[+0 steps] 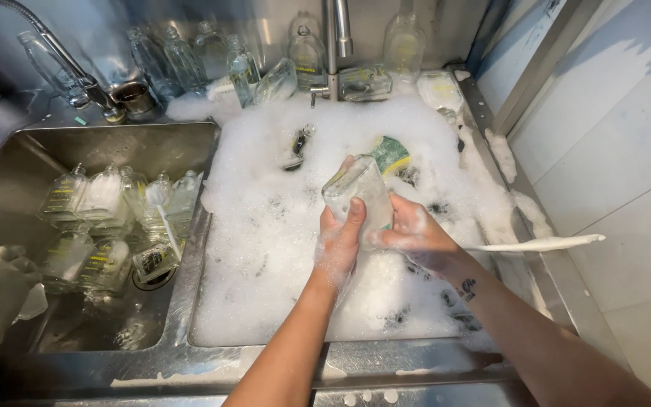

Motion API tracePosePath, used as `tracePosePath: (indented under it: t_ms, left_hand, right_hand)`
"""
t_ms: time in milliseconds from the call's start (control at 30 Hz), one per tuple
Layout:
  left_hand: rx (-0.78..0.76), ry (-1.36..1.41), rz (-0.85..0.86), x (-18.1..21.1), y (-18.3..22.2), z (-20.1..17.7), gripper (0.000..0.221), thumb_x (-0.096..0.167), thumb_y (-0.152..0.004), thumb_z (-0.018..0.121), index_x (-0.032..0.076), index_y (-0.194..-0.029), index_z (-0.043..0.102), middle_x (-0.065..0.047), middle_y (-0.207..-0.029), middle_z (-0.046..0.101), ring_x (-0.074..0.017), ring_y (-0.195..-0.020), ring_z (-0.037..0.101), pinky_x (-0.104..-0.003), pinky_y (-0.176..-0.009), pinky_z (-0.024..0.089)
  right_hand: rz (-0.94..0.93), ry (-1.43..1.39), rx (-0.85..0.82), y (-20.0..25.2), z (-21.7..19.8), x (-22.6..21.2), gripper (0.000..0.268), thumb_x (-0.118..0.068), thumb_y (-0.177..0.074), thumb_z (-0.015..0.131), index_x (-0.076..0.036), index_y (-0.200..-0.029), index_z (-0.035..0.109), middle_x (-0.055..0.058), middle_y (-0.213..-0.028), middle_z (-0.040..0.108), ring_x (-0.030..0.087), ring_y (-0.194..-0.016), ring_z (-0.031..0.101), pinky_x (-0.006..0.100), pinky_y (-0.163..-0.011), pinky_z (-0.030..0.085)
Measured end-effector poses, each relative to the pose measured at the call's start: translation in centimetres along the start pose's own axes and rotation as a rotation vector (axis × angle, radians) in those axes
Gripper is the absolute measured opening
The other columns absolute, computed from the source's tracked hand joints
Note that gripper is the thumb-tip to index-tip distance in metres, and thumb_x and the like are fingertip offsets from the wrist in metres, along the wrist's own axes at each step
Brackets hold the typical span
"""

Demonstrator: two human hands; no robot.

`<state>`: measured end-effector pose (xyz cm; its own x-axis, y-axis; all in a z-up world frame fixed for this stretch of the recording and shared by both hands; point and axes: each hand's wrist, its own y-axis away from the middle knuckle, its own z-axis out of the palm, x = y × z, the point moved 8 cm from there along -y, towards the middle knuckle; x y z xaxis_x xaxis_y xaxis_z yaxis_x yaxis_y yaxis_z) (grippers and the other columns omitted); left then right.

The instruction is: Scrubbing the interior and exterior of glass bottles using a sponge and a long-handled brush in a soapy sink.

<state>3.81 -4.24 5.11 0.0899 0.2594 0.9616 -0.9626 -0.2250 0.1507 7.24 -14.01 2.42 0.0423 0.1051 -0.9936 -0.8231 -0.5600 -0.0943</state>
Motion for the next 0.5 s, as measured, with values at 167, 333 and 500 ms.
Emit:
tracePosePath:
  t_ms: [167,333,500]
  left_hand:
    - [0.003,0.014,-0.009,-1.3,-0.6,-0.1,0.101,0.069,-0.078,0.062,0.007,-0.154,0.036,-0.020,-0.150,0.043,-0.0335,-0.142,0.042,-0.051,-0.121,0.033]
    - [0.020,0.028,0.009,-0.8,-0.1,0.3,0.102,0.068,-0.077,0.063,0.006,-0.154,0.036,-0.021,-0.150,0.042,-0.0351,-0.143,0.041,-0.052,-0.121,0.033]
    - [0.006,0.010,0.045,-0.5,-0.4,0.2,0.102,0.070,-0.076,0.063,0.007,-0.152,0.038,-0.021,-0.149,0.045,-0.0343,-0.141,0.043,-0.052,-0.120,0.034]
  right_hand:
    - [-0.051,0.025,0.041,-0.8,-2.4,4.3,0.041,0.019,-0.065,0.056,0.008,-0.103,0.066,0.015,-0.083,0.070,0.020,-0.083,0.069,0.035,-0.079,0.060]
    - [-0.072,0.041,0.036,-0.9,-2.0,3.5,0.037,0.021,-0.065,0.061,0.008,-0.099,0.066,0.016,-0.079,0.070,0.019,-0.078,0.068,0.035,-0.075,0.061]
    - [-0.099,0.105,0.061,-1.3,-3.9,5.8,0.036,0.019,-0.064,0.056,0.009,-0.097,0.067,0.017,-0.076,0.070,0.020,-0.077,0.068,0.035,-0.074,0.060]
